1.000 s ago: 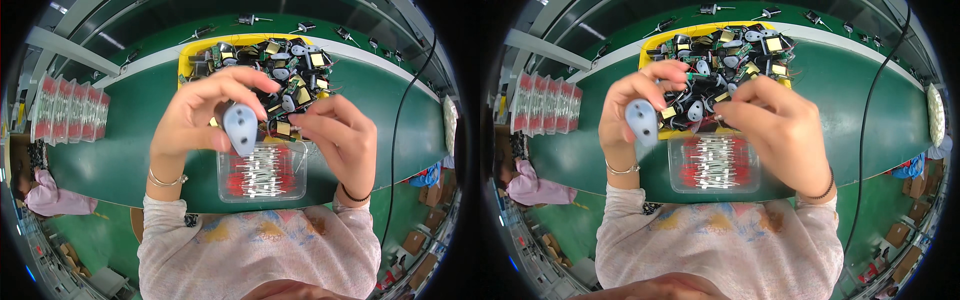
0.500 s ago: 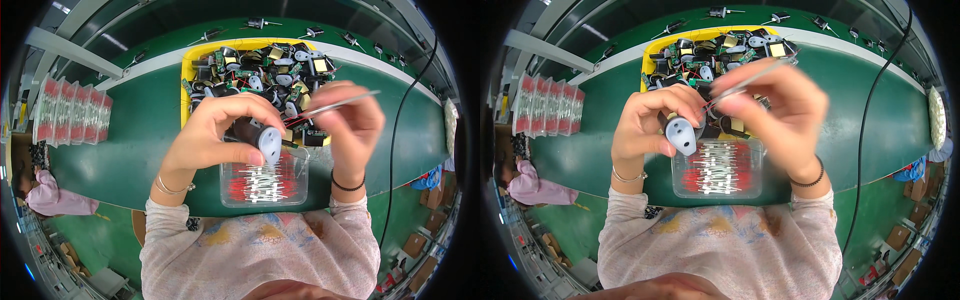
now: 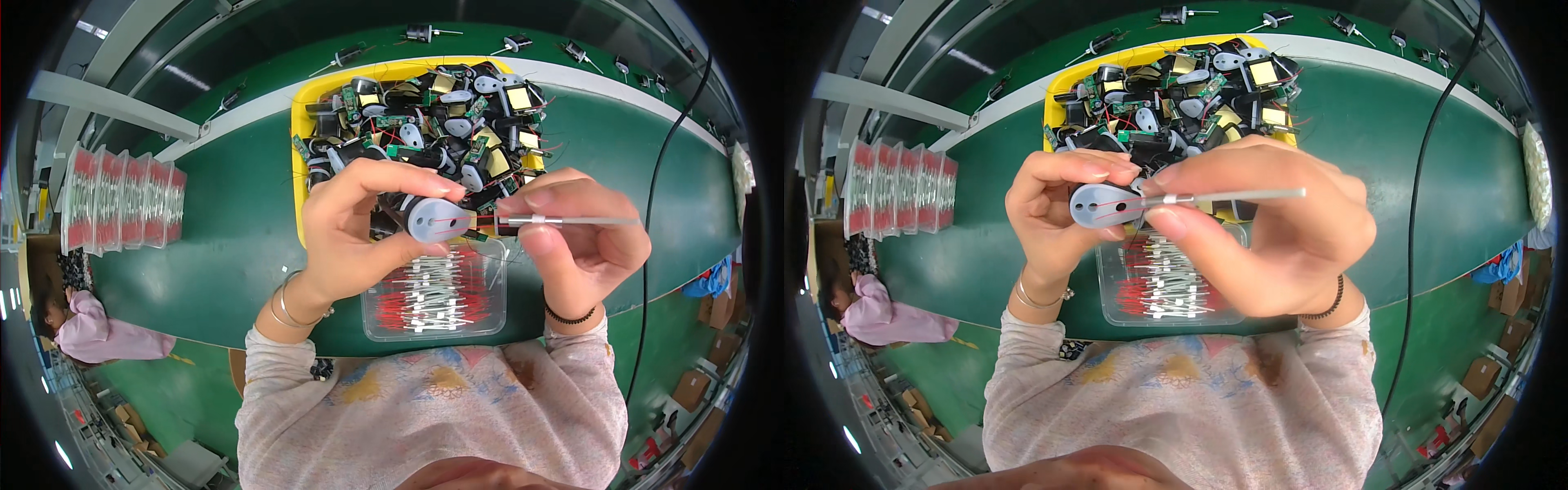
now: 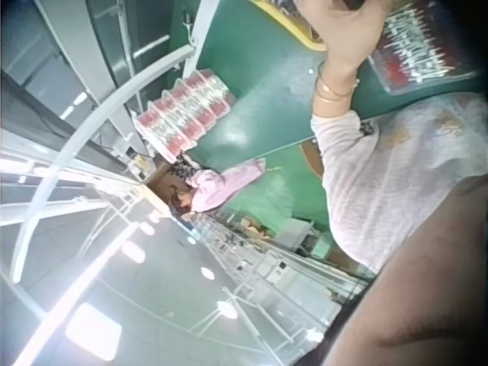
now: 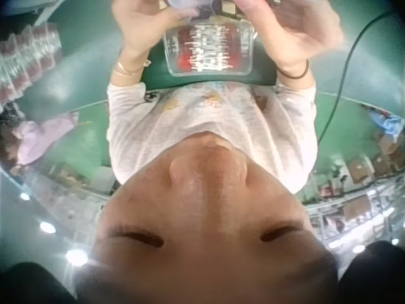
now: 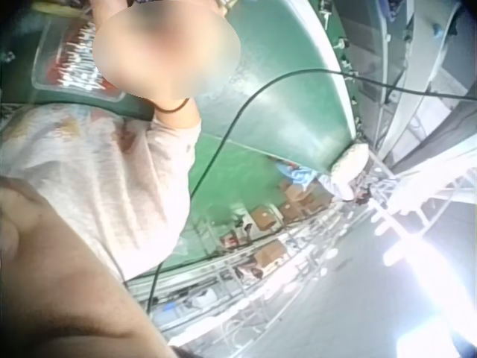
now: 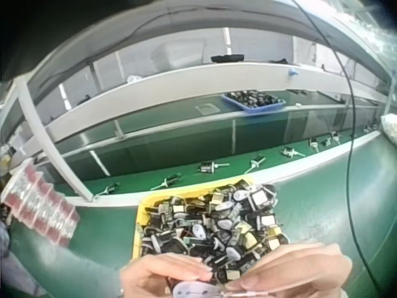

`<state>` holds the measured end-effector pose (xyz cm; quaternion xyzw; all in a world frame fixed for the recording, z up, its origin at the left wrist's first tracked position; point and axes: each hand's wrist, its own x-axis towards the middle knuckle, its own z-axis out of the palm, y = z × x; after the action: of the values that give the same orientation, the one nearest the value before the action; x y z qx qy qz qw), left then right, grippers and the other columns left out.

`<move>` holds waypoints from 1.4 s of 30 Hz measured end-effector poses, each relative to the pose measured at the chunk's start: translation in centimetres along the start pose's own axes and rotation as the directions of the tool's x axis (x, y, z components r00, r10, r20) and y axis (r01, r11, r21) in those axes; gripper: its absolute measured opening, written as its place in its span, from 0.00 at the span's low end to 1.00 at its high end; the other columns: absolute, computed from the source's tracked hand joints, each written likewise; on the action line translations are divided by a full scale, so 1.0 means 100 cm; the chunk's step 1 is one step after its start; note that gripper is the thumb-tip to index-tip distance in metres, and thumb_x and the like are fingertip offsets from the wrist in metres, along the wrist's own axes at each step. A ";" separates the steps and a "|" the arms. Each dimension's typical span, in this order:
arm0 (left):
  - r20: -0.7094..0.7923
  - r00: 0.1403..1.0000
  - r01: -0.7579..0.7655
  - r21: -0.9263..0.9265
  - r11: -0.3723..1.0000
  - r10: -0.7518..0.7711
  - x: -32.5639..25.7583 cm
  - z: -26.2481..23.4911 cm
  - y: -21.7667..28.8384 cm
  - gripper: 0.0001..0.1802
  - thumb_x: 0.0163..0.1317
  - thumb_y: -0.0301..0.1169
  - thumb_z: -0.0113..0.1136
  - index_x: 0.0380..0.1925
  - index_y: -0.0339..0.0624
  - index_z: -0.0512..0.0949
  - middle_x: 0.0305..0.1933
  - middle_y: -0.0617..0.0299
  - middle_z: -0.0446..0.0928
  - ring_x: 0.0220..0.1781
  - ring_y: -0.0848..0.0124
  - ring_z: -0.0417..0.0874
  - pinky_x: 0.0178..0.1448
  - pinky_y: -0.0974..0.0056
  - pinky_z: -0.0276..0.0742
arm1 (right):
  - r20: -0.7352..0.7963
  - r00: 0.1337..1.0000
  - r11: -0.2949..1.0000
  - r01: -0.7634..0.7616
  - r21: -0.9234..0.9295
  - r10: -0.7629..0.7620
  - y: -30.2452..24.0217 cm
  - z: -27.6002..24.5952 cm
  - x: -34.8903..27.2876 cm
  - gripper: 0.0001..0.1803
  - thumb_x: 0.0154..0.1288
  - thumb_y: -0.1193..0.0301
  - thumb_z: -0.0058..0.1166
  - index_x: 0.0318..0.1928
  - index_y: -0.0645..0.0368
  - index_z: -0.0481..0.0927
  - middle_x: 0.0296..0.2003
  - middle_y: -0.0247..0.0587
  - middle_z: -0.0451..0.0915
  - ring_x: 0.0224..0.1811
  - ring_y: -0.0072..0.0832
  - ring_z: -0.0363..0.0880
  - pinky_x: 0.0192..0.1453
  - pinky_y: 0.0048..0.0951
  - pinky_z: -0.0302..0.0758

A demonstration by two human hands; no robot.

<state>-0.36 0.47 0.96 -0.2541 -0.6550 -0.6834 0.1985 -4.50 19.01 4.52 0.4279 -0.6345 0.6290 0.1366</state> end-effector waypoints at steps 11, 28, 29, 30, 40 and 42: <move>-0.041 0.996 -0.076 0.095 0.993 0.080 0.001 0.002 0.000 0.22 0.36 0.17 0.69 0.36 0.31 0.74 0.38 0.49 0.79 0.42 0.62 0.80 0.47 0.63 0.76 | 0.062 0.986 0.970 0.162 -0.181 -0.153 -0.005 -0.004 0.005 0.10 0.47 0.83 0.54 0.34 0.70 0.73 0.27 0.47 0.77 0.25 0.36 0.78 0.29 0.30 0.76; -0.071 0.985 -0.140 0.229 0.963 0.160 0.004 0.000 0.004 0.21 0.37 0.18 0.69 0.35 0.32 0.74 0.36 0.49 0.79 0.43 0.61 0.80 0.48 0.62 0.74 | 0.083 0.933 0.889 0.359 -0.284 -0.350 -0.012 0.005 -0.003 0.18 0.36 0.81 0.65 0.34 0.66 0.76 0.28 0.46 0.78 0.26 0.35 0.79 0.27 0.26 0.77; -0.070 0.984 -0.143 0.230 0.963 0.163 0.004 -0.001 0.004 0.21 0.37 0.18 0.69 0.35 0.32 0.74 0.36 0.49 0.79 0.43 0.61 0.80 0.48 0.62 0.74 | 0.084 0.932 0.888 0.361 -0.284 -0.352 -0.011 0.004 -0.003 0.19 0.36 0.81 0.65 0.34 0.66 0.76 0.28 0.46 0.78 0.26 0.35 0.79 0.27 0.26 0.77; -0.070 0.984 -0.146 0.228 0.963 0.166 0.005 0.000 0.005 0.21 0.37 0.18 0.69 0.35 0.32 0.74 0.36 0.49 0.79 0.43 0.61 0.80 0.48 0.62 0.74 | 0.082 0.932 0.888 0.363 -0.281 -0.354 -0.011 0.004 -0.003 0.19 0.36 0.81 0.65 0.34 0.66 0.76 0.28 0.46 0.78 0.26 0.34 0.79 0.26 0.26 0.77; -0.059 0.982 -0.160 0.265 0.951 0.182 0.003 -0.001 0.005 0.22 0.36 0.18 0.69 0.35 0.32 0.74 0.36 0.49 0.79 0.42 0.60 0.80 0.48 0.61 0.74 | 0.066 0.926 0.884 0.375 -0.279 -0.372 -0.009 0.006 -0.004 0.18 0.36 0.80 0.66 0.33 0.66 0.77 0.28 0.45 0.79 0.25 0.33 0.79 0.25 0.23 0.76; -0.059 0.981 -0.162 0.276 0.947 0.184 0.003 -0.001 0.005 0.22 0.36 0.18 0.70 0.35 0.32 0.74 0.36 0.49 0.79 0.42 0.60 0.80 0.48 0.62 0.74 | 0.083 0.925 0.886 0.378 -0.269 -0.369 -0.009 0.005 -0.004 0.18 0.35 0.79 0.66 0.33 0.66 0.77 0.28 0.45 0.79 0.25 0.33 0.79 0.25 0.23 0.76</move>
<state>-0.28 0.37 1.56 -0.2521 -0.7083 -0.5777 0.3178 -3.48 18.80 4.76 0.5276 -0.6247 0.4884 0.3048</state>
